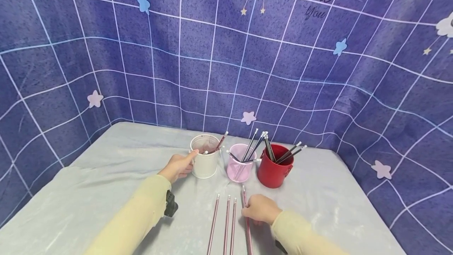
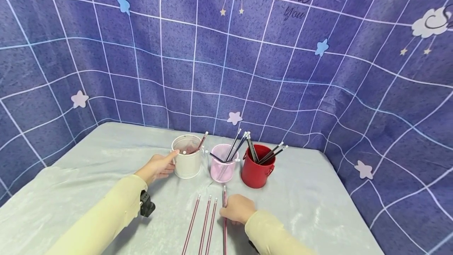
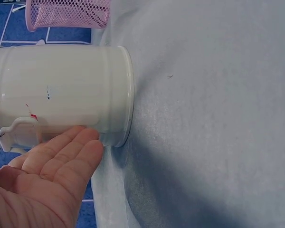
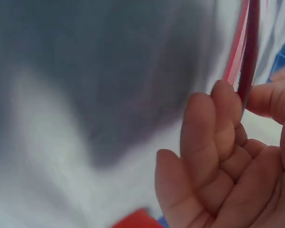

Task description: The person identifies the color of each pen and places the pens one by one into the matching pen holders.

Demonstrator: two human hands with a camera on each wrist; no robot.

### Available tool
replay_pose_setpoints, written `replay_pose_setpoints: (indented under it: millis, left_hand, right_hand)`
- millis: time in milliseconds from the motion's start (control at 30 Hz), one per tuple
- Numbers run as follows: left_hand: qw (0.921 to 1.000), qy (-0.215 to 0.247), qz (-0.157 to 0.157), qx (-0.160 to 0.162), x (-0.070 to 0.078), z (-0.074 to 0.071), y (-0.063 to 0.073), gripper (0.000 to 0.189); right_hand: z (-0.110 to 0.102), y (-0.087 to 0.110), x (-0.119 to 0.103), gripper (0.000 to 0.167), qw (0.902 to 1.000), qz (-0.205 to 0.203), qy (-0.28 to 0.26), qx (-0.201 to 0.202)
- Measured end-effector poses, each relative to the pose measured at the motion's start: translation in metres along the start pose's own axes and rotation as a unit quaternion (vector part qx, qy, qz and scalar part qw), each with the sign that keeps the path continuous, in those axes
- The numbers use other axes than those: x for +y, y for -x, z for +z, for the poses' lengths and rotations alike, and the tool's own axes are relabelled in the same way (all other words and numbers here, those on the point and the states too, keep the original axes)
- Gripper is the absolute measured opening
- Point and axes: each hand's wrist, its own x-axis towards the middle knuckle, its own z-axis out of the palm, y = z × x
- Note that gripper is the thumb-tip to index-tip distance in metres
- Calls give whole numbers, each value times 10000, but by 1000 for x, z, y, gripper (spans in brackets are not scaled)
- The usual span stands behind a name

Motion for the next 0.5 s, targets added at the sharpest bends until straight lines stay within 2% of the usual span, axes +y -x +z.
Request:
replay_pose_setpoints:
  millis: [100, 333, 500]
  left_hand:
    - [10000, 1, 29, -15, -1, 0, 0, 80]
    - [10000, 21, 20, 16, 0, 1, 0, 78]
    - [10000, 34, -3, 21, 1, 1, 0, 77]
  right_hand:
    - [-15, -1, -4, 24, 9999, -78, 2, 63]
    - [-59, -5, -22, 26, 9991, -62, 401, 142]
    - [-79, -5, -32, 27, 9973, -114, 693, 199]
